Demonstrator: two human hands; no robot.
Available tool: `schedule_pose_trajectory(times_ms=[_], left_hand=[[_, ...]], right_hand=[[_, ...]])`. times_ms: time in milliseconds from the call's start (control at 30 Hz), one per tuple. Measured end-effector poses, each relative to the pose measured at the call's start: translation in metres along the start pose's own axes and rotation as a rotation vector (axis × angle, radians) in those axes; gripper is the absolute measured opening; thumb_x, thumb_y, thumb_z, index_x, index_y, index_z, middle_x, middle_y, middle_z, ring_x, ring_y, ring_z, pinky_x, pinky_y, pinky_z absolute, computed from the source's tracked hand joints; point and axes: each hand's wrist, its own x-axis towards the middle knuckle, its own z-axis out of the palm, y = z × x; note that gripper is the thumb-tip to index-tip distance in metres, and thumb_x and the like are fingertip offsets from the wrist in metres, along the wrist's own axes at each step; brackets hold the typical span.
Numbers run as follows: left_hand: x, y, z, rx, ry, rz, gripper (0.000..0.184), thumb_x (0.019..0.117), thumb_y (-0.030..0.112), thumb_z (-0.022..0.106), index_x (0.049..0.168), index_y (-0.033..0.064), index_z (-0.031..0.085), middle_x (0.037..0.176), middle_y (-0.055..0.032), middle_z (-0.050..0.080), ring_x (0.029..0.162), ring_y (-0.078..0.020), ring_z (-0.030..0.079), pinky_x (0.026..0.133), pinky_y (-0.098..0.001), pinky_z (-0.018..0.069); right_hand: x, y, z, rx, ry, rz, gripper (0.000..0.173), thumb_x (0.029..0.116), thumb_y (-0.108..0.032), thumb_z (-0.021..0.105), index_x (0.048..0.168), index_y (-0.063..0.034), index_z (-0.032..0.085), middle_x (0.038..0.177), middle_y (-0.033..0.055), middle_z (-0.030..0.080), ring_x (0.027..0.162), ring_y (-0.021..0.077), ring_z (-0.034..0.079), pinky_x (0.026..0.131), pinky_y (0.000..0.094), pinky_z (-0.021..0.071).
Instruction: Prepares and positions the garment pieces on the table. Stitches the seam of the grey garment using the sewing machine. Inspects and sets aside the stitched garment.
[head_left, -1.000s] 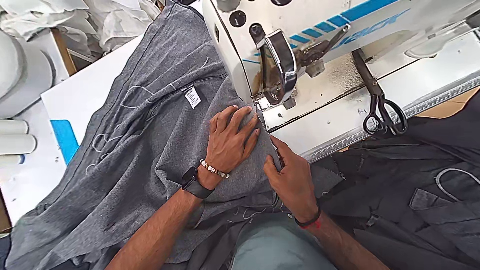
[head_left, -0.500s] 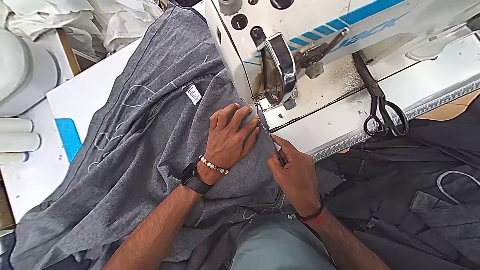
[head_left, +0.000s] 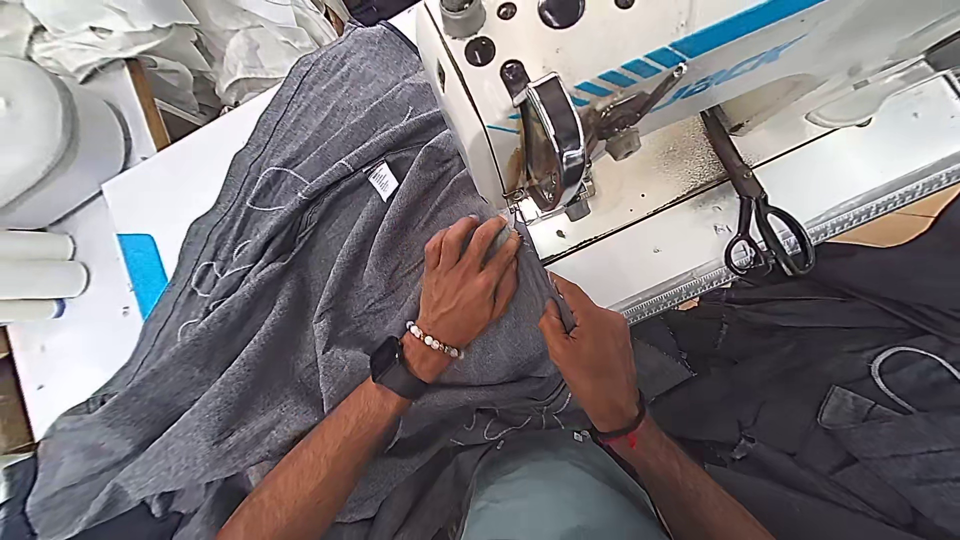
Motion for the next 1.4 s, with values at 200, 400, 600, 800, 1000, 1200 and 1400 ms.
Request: schedule_pose_trajectory(times_ms=[200, 400, 600, 800, 1000, 1200, 1400], left_hand=[[-0.006, 0.010, 0.005, -0.029, -0.005, -0.084, 0.043, 0.1039, 0.036, 0.046, 0.140, 0.0232, 0.065, 0.152, -0.0038, 0.053, 0.140, -0.0293, 0.044, 0.113, -0.0491, 0.0328], [-0.002, 0.008, -0.002, 0.002, -0.003, -0.011, 0.038, 0.1029, 0.031, 0.047, 0.132, 0.0190, 0.069, 0.148, -0.0061, 0.057, 0.138, -0.0321, 0.048, 0.113, -0.0510, 0.0355], [-0.009, 0.012, 0.003, -0.068, -0.043, -0.090, 0.045, 0.1037, 0.035, 0.044, 0.141, 0.0198, 0.063, 0.156, -0.0057, 0.049, 0.143, -0.0303, 0.042, 0.115, -0.0499, 0.0327], [0.004, -0.019, 0.000, -0.061, -0.017, 0.105, 0.037, 0.1028, 0.037, 0.050, 0.130, 0.0224, 0.071, 0.144, -0.0055, 0.059, 0.135, -0.0302, 0.048, 0.112, -0.0489, 0.0334], [-0.010, 0.029, 0.002, -0.036, -0.031, -0.140, 0.046, 0.1036, 0.032, 0.042, 0.144, 0.0182, 0.060, 0.154, -0.0060, 0.050, 0.142, -0.0299, 0.043, 0.116, -0.0486, 0.0331], [-0.005, -0.002, 0.001, -0.078, -0.038, -0.026, 0.044, 0.1041, 0.036, 0.043, 0.142, 0.0256, 0.063, 0.153, -0.0057, 0.051, 0.140, -0.0300, 0.043, 0.114, -0.0494, 0.0314], [0.004, -0.018, 0.002, -0.092, 0.008, 0.078, 0.038, 0.1039, 0.036, 0.049, 0.133, 0.0251, 0.070, 0.141, -0.0071, 0.060, 0.133, -0.0302, 0.049, 0.112, -0.0485, 0.0331]], right_hand=[[0.001, 0.000, -0.005, 0.016, -0.016, -0.029, 0.036, 0.0975, -0.020, 0.055, 0.126, -0.0105, 0.074, 0.059, -0.0013, 0.061, 0.047, 0.0111, 0.053, 0.045, 0.0319, 0.0439], [0.004, 0.002, -0.001, 0.012, -0.022, -0.031, 0.037, 0.0983, -0.020, 0.054, 0.128, -0.0113, 0.073, 0.059, -0.0008, 0.061, 0.047, 0.0124, 0.053, 0.046, 0.0329, 0.0441], [0.003, 0.000, -0.006, -0.005, -0.040, -0.045, 0.038, 0.0990, -0.019, 0.053, 0.131, -0.0108, 0.072, 0.060, -0.0004, 0.062, 0.048, 0.0124, 0.054, 0.046, 0.0322, 0.0450], [0.008, -0.002, -0.002, -0.008, -0.030, -0.060, 0.038, 0.0999, -0.020, 0.054, 0.132, -0.0099, 0.071, 0.058, -0.0007, 0.060, 0.046, 0.0127, 0.053, 0.045, 0.0324, 0.0436], [0.013, 0.000, 0.002, -0.032, -0.053, -0.089, 0.039, 0.1009, -0.020, 0.052, 0.134, -0.0084, 0.069, 0.061, 0.0017, 0.063, 0.049, 0.0153, 0.056, 0.046, 0.0348, 0.0464], [-0.003, -0.005, -0.024, -0.047, -0.077, -0.142, 0.038, 0.0975, -0.018, 0.052, 0.127, -0.0058, 0.073, 0.055, -0.0014, 0.058, 0.044, 0.0114, 0.050, 0.042, 0.0312, 0.0411], [-0.012, -0.015, -0.033, -0.078, -0.074, -0.137, 0.039, 0.0946, -0.017, 0.053, 0.126, -0.0064, 0.074, 0.053, -0.0032, 0.055, 0.041, 0.0096, 0.046, 0.039, 0.0297, 0.0369]])
